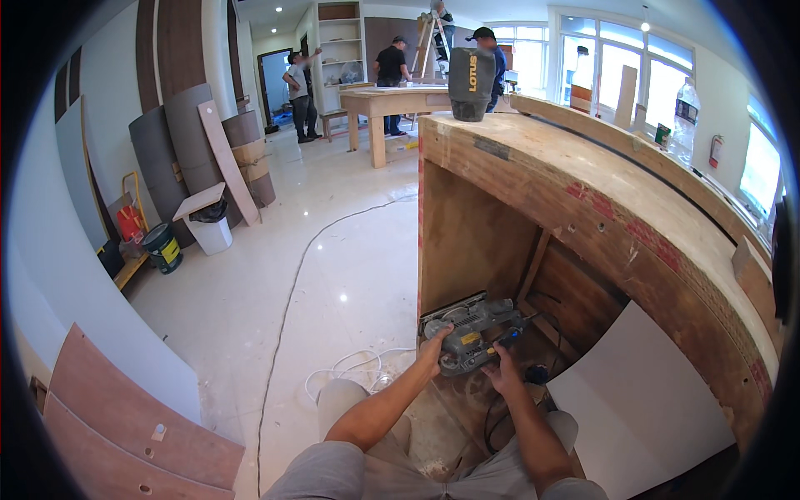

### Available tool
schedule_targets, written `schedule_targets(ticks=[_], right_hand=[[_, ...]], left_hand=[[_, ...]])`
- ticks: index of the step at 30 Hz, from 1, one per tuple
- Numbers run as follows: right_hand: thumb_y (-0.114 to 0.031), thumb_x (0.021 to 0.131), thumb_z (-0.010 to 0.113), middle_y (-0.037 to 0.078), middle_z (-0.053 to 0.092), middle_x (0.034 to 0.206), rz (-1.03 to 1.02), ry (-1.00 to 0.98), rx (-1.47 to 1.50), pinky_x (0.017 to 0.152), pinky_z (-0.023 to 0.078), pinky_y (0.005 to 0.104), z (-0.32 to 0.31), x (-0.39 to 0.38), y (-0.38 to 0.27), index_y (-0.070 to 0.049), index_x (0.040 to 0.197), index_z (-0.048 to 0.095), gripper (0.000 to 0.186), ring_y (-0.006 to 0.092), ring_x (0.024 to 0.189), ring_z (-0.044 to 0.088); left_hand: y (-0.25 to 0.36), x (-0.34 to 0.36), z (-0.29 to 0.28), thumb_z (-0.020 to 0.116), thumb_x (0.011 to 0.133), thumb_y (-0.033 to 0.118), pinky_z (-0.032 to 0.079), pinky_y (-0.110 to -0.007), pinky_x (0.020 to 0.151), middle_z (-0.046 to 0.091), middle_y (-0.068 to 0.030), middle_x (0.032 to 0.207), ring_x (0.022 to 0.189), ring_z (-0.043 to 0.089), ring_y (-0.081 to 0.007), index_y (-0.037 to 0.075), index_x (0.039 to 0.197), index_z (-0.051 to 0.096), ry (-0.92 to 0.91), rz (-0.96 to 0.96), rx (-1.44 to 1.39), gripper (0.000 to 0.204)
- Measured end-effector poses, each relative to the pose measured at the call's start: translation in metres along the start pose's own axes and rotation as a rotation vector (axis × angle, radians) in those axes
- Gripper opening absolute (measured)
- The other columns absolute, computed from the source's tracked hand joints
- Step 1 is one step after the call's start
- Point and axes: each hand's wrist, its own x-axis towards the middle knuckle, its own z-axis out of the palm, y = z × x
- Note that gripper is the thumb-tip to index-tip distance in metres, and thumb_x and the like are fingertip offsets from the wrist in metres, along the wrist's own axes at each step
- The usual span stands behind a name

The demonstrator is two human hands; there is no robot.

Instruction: The person operates a jigsaw to cut a piece of wood on a workbench.

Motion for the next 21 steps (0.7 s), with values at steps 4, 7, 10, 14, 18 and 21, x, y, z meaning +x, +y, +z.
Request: schedule_targets(ticks=[4,7,10,14,18,21], right_hand=[[-0.031,0.078,0.072,0.004,0.042,0.128,-0.016,-0.014,0.016,0.088,0.041,0.0492,-0.008,0.006,0.001,-0.028,0.13,0.039,0.062,0.0292,0.107,0.045],[-0.032,0.078,0.072,0.004,0.038,0.131,0.003,0.021,-0.005,0.09,0.04,0.05,0.002,-0.003,0.0,-0.028,0.132,0.037,0.064,0.0309,0.111,0.043],[-0.03,0.081,0.07,0.003,0.047,0.119,-0.022,0.065,0.009,0.079,0.044,0.0478,0.007,-0.008,-0.001,-0.026,0.122,0.042,0.05,0.0268,0.101,0.052],[-0.029,0.08,0.071,0.001,0.049,0.118,-0.031,0.001,0.021,0.082,0.043,0.0475,0.005,-0.007,0.0,-0.028,0.123,0.042,0.053,0.0253,0.101,0.053],[-0.028,0.079,0.071,0.001,0.05,0.116,-0.01,0.005,0.032,0.08,0.043,0.0464,0.002,-0.005,-0.002,-0.029,0.124,0.042,0.054,0.0239,0.101,0.053],[-0.027,0.079,0.07,0.002,0.05,0.117,-0.013,-0.009,0.039,0.082,0.043,0.0473,0.002,-0.002,-0.003,-0.03,0.125,0.041,0.055,0.0247,0.101,0.053]], left_hand=[[-0.001,-0.005,0.006,0.079,0.075,0.035,0.053,-0.038,0.067,0.062,-0.0124,0.11,0.09,0.063,-0.0272,0.003,0.121,0.055,-0.007,-0.023,-0.011,0.061],[-0.001,-0.002,0.0,0.079,0.074,0.036,0.053,-0.04,0.07,0.06,-0.0141,0.116,0.095,0.062,-0.0297,0.002,0.123,0.053,0.018,-0.002,0.007,0.065],[-0.004,0.004,-0.006,0.079,0.073,0.037,0.052,-0.041,0.074,0.057,-0.0145,0.12,0.098,0.06,-0.0323,0.003,0.126,0.051,0.045,0.015,0.063,0.069],[-0.002,0.003,-0.004,0.079,0.073,0.037,0.051,-0.041,0.076,0.058,-0.0136,0.12,0.1,0.06,-0.0331,0.005,0.127,0.051,0.036,0.028,0.07,0.069],[-0.003,0.004,-0.002,0.078,0.075,0.036,0.051,-0.042,0.078,0.058,-0.013,0.12,0.101,0.06,-0.0311,0.005,0.126,0.052,-0.002,0.022,0.071,0.065],[-0.002,0.007,-0.001,0.077,0.076,0.035,0.051,-0.043,0.08,0.059,-0.0125,0.119,0.099,0.061,-0.0301,0.005,0.125,0.052,-0.007,-0.009,0.044,0.063]])
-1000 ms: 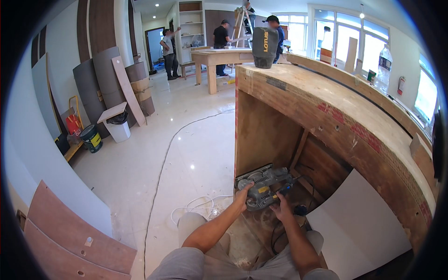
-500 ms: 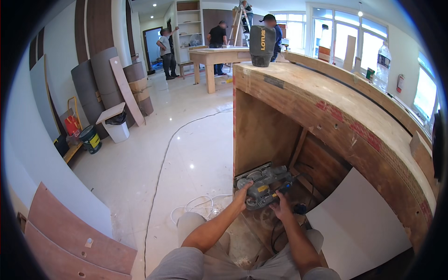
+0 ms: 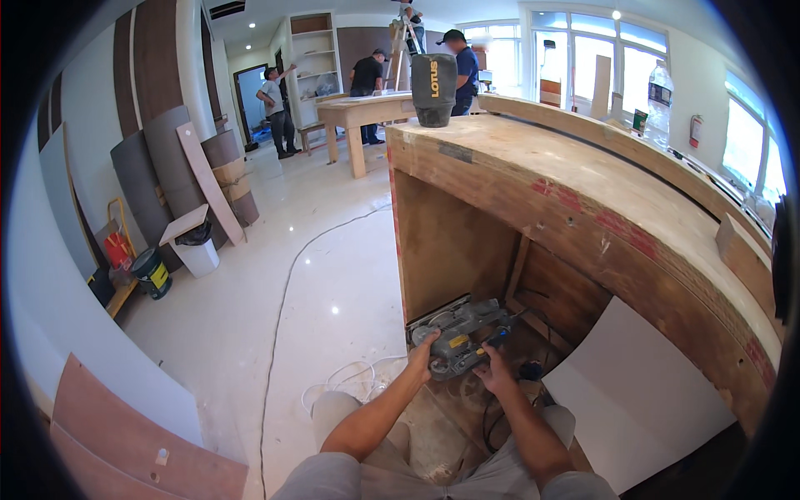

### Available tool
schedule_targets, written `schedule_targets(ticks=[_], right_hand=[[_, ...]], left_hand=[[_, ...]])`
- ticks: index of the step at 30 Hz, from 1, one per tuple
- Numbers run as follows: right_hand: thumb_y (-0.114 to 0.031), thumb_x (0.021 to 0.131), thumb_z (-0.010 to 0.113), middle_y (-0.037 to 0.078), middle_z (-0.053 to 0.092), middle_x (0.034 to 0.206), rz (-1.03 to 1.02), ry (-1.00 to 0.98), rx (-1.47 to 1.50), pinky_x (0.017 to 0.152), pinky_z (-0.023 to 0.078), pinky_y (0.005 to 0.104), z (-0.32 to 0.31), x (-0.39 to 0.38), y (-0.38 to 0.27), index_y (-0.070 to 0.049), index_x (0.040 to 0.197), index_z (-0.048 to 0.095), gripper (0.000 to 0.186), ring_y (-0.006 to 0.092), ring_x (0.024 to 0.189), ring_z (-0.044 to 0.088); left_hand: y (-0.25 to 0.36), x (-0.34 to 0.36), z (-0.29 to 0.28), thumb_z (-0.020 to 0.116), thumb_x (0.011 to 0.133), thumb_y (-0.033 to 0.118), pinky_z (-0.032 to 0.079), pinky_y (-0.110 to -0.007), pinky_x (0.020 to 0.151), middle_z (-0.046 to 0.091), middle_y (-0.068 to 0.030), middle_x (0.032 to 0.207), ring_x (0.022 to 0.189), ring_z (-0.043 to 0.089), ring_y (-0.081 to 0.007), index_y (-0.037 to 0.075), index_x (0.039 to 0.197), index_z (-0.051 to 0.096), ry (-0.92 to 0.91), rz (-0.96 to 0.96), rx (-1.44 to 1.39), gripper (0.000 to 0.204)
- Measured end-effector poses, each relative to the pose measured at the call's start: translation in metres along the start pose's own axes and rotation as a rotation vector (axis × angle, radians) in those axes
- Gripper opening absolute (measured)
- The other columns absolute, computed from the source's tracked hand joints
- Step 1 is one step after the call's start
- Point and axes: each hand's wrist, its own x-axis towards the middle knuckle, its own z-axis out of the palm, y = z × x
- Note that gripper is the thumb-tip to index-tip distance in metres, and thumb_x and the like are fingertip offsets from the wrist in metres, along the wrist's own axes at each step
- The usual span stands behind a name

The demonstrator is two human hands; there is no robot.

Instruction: The person operates a jigsaw to cut a piece of wood on a workbench.

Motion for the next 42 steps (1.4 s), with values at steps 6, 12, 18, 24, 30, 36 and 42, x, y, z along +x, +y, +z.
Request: schedule_targets(ticks=[6,12,18,24,30,36,42], right_hand=[[-0.028,0.081,0.069,0.004,0.05,0.116,-0.013,0.013,-0.029,0.079,0.046,0.0466,0.002,0.001,0.004,-0.026,0.12,0.044,0.045,0.0273,0.099,0.057],[-0.028,0.082,0.069,0.004,0.049,0.116,0.002,0.003,-0.002,0.079,0.046,0.0467,-0.002,-0.003,0.004,-0.027,0.124,0.041,0.051,0.0285,0.099,0.056],[-0.029,0.081,0.069,0.004,0.046,0.123,0.022,0.01,-0.033,0.09,0.042,0.0501,0.004,-0.006,-0.003,-0.027,0.127,0.039,0.055,0.031,0.113,0.049],[-0.03,0.081,0.069,0.003,0.047,0.123,-0.027,-0.03,-0.033,0.091,0.04,0.0514,0.002,-0.002,0.005,-0.027,0.123,0.042,0.05,0.0281,0.115,0.048],[-0.03,0.081,0.068,0.003,0.053,0.11,-0.01,0.01,-0.044,0.073,0.048,0.0426,-0.004,0.002,0.006,-0.028,0.121,0.043,0.047,0.0221,0.093,0.058],[-0.031,0.08,0.068,0.004,0.053,0.108,-0.081,0.079,-0.027,0.067,0.049,0.0388,-0.014,0.003,0.0,-0.027,0.121,0.044,0.048,0.0215,0.089,0.059],[-0.035,0.08,0.069,0.005,0.054,0.111,-0.036,0.091,0.03,0.07,0.05,0.042,-0.026,0.017,0.005,-0.025,0.118,0.049,0.045,0.0221,0.095,0.059]], left_hand=[[-0.001,-0.004,-0.001,0.072,0.079,0.04,0.051,-0.036,0.06,0.062,-0.0089,0.109,0.085,0.061,-0.0254,0.012,0.12,0.056,0.006,-0.016,-0.032,0.052],[-0.005,0.006,-0.006,0.08,0.073,0.036,0.051,-0.046,0.083,0.058,-0.0129,0.118,0.104,0.059,-0.0307,0.004,0.126,0.051,0.023,-0.025,-0.01,0.068],[-0.009,0.008,-0.007,0.078,0.074,0.037,0.051,-0.042,0.079,0.059,-0.0127,0.118,0.1,0.061,-0.0302,0.003,0.126,0.051,0.008,-0.035,-0.034,0.068],[-0.007,0.005,-0.007,0.076,0.077,0.036,0.053,-0.044,0.08,0.059,-0.0129,0.117,0.097,0.062,-0.0306,0.004,0.125,0.051,-0.029,-0.039,-0.043,0.063],[-0.01,0.006,-0.004,0.075,0.078,0.036,0.054,-0.047,0.08,0.06,-0.0143,0.116,0.097,0.062,-0.0315,0.003,0.125,0.05,-0.021,-0.062,-0.052,0.063],[-0.017,0.002,0.015,0.076,0.077,0.034,0.054,-0.048,0.082,0.059,-0.0161,0.116,0.098,0.062,-0.0318,0.001,0.125,0.049,-0.003,-0.074,-0.051,0.065],[-0.027,0.013,0.023,0.077,0.075,0.03,0.053,-0.045,0.084,0.059,-0.0166,0.115,0.098,0.063,-0.0308,-0.004,0.124,0.05,0.083,-0.059,-0.119,0.065]])
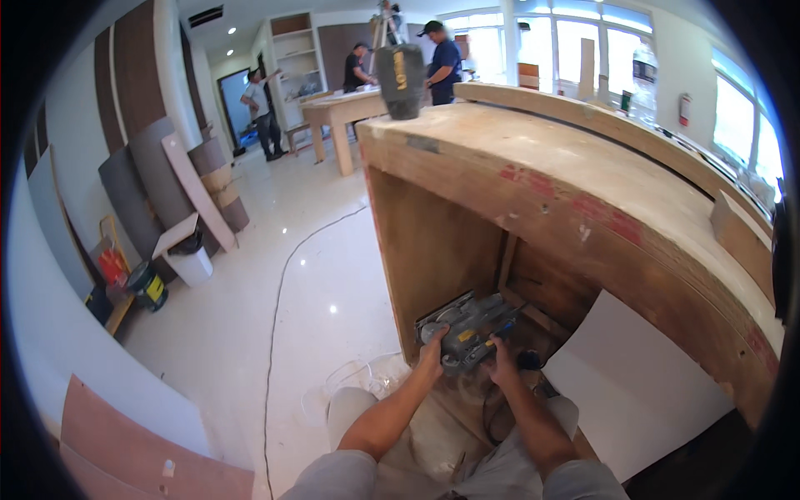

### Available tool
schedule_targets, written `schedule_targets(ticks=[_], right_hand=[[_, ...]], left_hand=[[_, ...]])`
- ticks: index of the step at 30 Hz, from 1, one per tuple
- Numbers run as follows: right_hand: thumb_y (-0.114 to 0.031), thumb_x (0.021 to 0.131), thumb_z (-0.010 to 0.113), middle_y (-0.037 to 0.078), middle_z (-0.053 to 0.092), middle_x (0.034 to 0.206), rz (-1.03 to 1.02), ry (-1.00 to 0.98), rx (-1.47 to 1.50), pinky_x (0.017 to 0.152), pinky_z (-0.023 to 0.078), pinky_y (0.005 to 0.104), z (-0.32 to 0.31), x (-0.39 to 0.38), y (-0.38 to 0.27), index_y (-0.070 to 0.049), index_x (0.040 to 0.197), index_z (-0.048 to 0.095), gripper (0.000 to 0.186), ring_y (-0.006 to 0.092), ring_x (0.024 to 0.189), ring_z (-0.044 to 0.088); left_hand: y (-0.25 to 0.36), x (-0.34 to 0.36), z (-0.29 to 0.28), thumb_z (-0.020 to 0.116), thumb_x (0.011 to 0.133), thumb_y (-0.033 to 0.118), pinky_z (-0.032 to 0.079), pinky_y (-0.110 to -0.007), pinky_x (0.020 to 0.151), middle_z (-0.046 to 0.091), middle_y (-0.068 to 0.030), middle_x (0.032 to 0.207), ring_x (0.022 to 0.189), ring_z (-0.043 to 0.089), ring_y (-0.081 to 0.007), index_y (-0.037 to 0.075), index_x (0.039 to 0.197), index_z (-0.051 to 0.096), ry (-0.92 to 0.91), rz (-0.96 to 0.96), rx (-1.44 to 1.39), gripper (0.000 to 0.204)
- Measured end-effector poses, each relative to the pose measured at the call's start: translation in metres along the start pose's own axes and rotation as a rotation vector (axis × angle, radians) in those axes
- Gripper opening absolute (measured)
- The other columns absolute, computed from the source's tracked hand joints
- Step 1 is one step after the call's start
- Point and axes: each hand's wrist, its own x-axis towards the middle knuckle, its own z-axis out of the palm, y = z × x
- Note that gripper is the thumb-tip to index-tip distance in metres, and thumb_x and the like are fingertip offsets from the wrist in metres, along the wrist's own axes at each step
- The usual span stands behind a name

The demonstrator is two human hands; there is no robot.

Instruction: The person operates a jigsaw to cut a piece of wood on a workbench.

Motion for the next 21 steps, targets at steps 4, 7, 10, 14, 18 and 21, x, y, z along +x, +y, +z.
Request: schedule_targets(ticks=[4,7,10,14,18,21], right_hand=[[-0.039,0.081,0.069,0.005,0.054,0.117,0.022,-0.067,0.062,0.079,0.05,0.0446,-0.024,0.015,-0.014,-0.02,0.122,0.05,0.049,0.0238,0.106,0.056],[-0.043,0.082,0.069,0.006,0.055,0.121,-0.004,-0.034,0.016,0.086,0.049,0.0465,-0.021,0.013,-0.006,-0.014,0.127,0.049,0.058,0.0256,0.112,0.055],[-0.045,0.082,0.068,0.006,0.056,0.122,-0.016,0.063,-0.011,0.084,0.05,0.045,-0.023,0.02,-0.009,-0.015,0.131,0.047,0.061,0.0254,0.106,0.058],[-0.046,0.082,0.068,0.007,0.056,0.123,0.031,0.089,-0.043,0.088,0.048,0.0464,-0.02,0.019,-0.011,-0.015,0.132,0.047,0.062,0.0261,0.11,0.056],[-0.049,0.083,0.066,0.006,0.055,0.125,0.048,0.087,-0.003,0.093,0.044,0.0486,-0.016,0.019,-0.017,-0.016,0.132,0.046,0.062,0.027,0.117,0.051],[-0.051,0.084,0.064,0.005,0.053,0.128,0.071,0.11,0.09,0.093,0.044,0.0494,-0.006,0.006,-0.019,-0.018,0.132,0.046,0.061,0.0268,0.118,0.051]], left_hand=[[-0.014,-0.006,0.03,0.078,0.074,0.026,0.053,-0.041,0.084,0.061,-0.0151,0.113,0.096,0.063,-0.027,-0.003,0.12,0.055,0.015,-0.015,0.008,0.059],[-0.023,-0.001,0.024,0.078,0.074,0.024,0.053,-0.038,0.082,0.063,-0.0124,0.109,0.093,0.064,-0.0241,-0.001,0.116,0.058,-0.036,0.077,0.0,0.053],[-0.024,-0.011,0.032,0.078,0.074,0.022,0.053,-0.036,0.08,0.065,-0.0098,0.105,0.091,0.064,-0.0229,0.0,0.113,0.061,-0.011,0.099,0.017,0.048],[-0.023,-0.022,0.039,0.078,0.074,0.021,0.053,-0.035,0.079,0.066,-0.0101,0.104,0.091,0.064,-0.0224,0.0,0.112,0.062,-0.008,0.162,-0.003,0.046],[-0.02,-0.023,0.04,0.079,0.072,0.023,0.053,-0.037,0.078,0.065,-0.0129,0.105,0.091,0.065,-0.0234,-0.004,0.112,0.061,0.044,0.181,0.044,0.051],[-0.017,-0.023,0.033,0.08,0.071,0.025,0.053,-0.039,0.079,0.064,-0.0155,0.106,0.091,0.065,-0.0257,-0.006,0.114,0.059,0.063,0.158,0.082,0.057]])
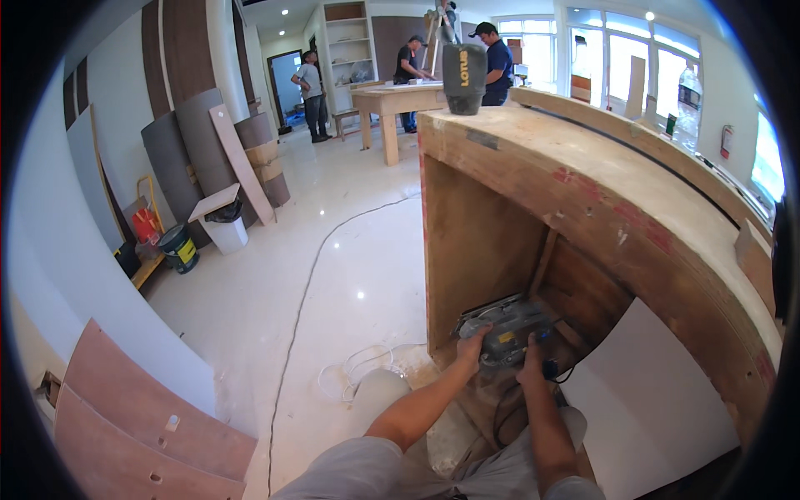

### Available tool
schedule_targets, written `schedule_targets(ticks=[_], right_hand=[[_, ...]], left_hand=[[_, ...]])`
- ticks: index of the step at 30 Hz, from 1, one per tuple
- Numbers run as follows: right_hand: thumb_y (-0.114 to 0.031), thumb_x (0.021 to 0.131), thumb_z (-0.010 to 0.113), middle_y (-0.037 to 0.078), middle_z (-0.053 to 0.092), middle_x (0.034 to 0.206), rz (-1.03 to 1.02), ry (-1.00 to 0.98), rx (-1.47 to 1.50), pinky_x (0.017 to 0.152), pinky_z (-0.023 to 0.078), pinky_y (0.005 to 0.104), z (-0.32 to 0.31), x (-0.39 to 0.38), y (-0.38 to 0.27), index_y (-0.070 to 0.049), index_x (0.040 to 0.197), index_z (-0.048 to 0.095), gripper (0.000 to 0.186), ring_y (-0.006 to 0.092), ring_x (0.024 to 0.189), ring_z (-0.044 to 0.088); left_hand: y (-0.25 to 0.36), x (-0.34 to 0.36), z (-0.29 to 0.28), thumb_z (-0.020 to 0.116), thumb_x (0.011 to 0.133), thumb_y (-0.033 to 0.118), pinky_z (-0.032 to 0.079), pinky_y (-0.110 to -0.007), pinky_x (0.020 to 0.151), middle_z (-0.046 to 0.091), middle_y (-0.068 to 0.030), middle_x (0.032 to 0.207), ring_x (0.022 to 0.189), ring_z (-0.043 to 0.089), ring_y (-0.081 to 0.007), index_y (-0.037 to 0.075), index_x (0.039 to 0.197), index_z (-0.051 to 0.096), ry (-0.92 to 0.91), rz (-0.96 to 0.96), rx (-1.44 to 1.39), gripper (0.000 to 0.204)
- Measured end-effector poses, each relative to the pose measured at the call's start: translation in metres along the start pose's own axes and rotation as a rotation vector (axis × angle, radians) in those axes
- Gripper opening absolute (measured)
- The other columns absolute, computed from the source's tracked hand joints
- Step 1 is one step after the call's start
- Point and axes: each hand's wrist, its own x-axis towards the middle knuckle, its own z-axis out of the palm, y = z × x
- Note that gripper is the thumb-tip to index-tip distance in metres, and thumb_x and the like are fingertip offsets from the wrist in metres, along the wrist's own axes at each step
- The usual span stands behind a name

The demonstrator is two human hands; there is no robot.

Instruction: The person operates a jigsaw to cut a piece of wood on a workbench.

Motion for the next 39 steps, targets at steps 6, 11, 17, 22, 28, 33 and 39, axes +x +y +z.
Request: schedule_targets(ticks=[6,11,17,22,28,33,39], right_hand=[[-0.044,0.081,0.065,0.008,0.051,0.128,-0.042,-0.017,-0.166,0.094,0.043,0.0528,-0.015,0.002,0.012,-0.018,0.129,0.047,0.058,0.0279,0.119,0.05],[-0.042,0.078,0.066,0.009,0.05,0.128,0.023,-0.001,-0.101,0.092,0.042,0.0563,-0.027,0.025,0.01,-0.017,0.127,0.049,0.057,0.0283,0.118,0.05],[-0.042,0.078,0.063,0.008,0.053,0.122,0.075,0.08,-0.203,0.092,0.042,0.0529,-0.008,0.005,0.009,-0.016,0.122,0.053,0.052,0.0272,0.116,0.051],[-0.041,0.076,0.064,0.008,0.053,0.119,0.088,-0.069,-0.204,0.092,0.042,0.0495,-0.015,0.015,0.005,-0.016,0.121,0.054,0.052,0.0267,0.112,0.052],[-0.019,0.067,0.077,0.01,0.052,0.123,-0.177,-0.169,-0.445,0.096,0.043,0.0426,0.0,-0.004,0.007,-0.011,0.128,0.048,0.068,0.0261,0.113,0.052],[0.006,0.057,0.08,0.013,0.048,0.134,-1.056,-0.309,-1.263,0.104,0.038,0.0361,-0.049,0.028,0.016,-0.005,0.137,0.038,0.091,0.0238,0.125,0.045],[-0.035,0.077,0.068,0.008,0.055,0.114,0.021,0.154,-0.285,0.087,0.047,0.0439,0.005,-0.003,0.015,-0.012,0.124,0.05,0.055,0.0257,0.104,0.055]], left_hand=[[0.009,-0.013,-0.005,0.081,0.07,0.028,0.053,-0.045,0.084,0.059,-0.018,0.113,0.097,0.062,-0.0303,-0.008,0.123,0.05,-0.044,-0.077,0.053,0.072],[-0.001,0.0,0.001,0.082,0.069,0.029,0.053,-0.045,0.086,0.058,-0.0182,0.116,0.103,0.06,-0.0306,-0.008,0.124,0.049,-0.131,-0.092,0.041,0.074],[-0.003,0.016,-0.015,0.08,0.071,0.026,0.054,-0.043,0.083,0.06,-0.0156,0.114,0.097,0.063,-0.0293,-0.004,0.121,0.052,-0.097,-0.094,-0.024,0.065],[0.011,0.002,-0.014,0.078,0.074,0.025,0.055,-0.041,0.08,0.063,-0.0136,0.107,0.091,0.065,-0.0276,-0.004,0.117,0.055,-0.127,-0.121,-0.022,0.057],[0.011,0.015,-0.021,0.081,0.072,0.025,0.054,-0.044,0.082,0.06,-0.0142,0.114,0.099,0.062,-0.0286,-0.002,0.121,0.053,-0.083,-0.122,-0.032,0.063],[0.01,0.023,-0.011,0.081,0.071,0.025,0.055,-0.047,0.081,0.06,-0.015,0.113,0.098,0.062,-0.0315,0.001,0.124,0.052,-0.066,-0.146,0.044,0.065],[0.012,0.019,-0.027,0.08,0.071,0.029,0.052,-0.038,0.075,0.061,-0.014,0.11,0.092,0.062,-0.0256,-0.004,0.119,0.055,-0.107,-0.149,0.1,0.064]])
